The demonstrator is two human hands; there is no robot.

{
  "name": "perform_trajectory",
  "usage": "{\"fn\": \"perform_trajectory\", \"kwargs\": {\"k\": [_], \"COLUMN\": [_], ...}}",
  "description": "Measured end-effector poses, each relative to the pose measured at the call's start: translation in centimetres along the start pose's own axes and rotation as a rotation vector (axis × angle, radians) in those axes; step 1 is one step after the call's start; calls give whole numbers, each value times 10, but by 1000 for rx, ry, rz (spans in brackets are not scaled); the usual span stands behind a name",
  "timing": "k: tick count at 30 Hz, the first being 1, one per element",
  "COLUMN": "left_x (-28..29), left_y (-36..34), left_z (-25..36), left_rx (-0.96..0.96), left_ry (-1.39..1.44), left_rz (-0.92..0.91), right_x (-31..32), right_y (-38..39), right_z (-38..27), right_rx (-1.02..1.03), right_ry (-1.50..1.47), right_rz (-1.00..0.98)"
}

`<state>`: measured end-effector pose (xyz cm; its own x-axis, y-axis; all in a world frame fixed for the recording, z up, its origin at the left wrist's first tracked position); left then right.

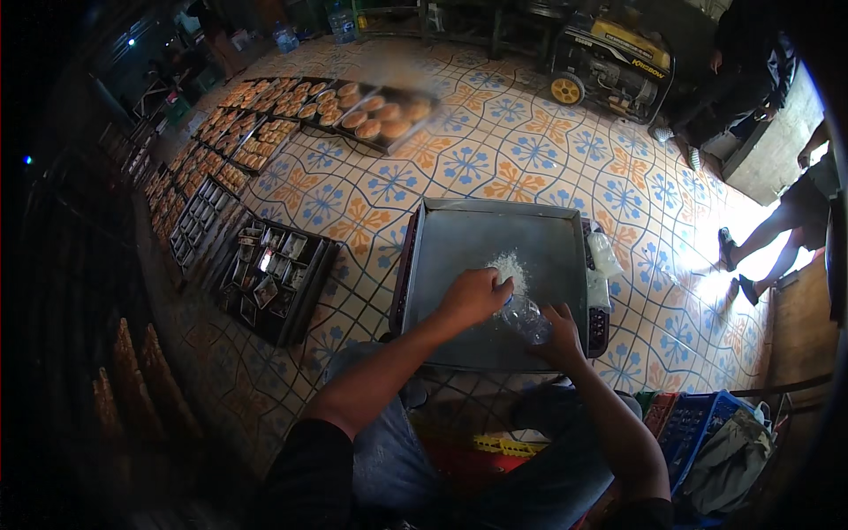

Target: The person empties a bag of powder onto a metal tray, pours water from a bottle over it, and mixes the ingredients together by hand.

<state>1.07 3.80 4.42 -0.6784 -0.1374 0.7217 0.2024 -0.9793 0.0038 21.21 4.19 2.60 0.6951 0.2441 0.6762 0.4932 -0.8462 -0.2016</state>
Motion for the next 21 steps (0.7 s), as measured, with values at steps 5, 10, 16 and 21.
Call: {"fn": "perform_trajectory", "kwargs": {"k": [5, 10, 16, 21], "left_x": [-1, 0, 2, 15], "left_y": [4, 7, 5, -2], "left_z": [22, 25, 17, 3], "left_rx": [-117, -189, -93, 10], "left_ry": [290, 413, 57, 44], "left_rz": [-95, -117, -20, 77], "right_x": [-2, -2, -10, -6], "right_y": [1, -2, 1, 4], "right_z": [9, 9, 17, 19], "right_rx": [-37, -39, -62, -68], "right_ry": [40, 62, 71, 119], "right_rz": [-46, -33, -112, -85]}}
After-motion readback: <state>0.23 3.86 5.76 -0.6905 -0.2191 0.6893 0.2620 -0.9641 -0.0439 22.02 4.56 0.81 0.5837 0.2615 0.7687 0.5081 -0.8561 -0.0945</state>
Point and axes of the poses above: each hand's wrist, its own y-axis away from the middle knuckle, its own x-axis out of the back of the hand, z = x × y, the point moved 8 cm from there along -y, towards the middle knuckle, and after that the axes turned 8 degrees about z, right-handed, at the moved point
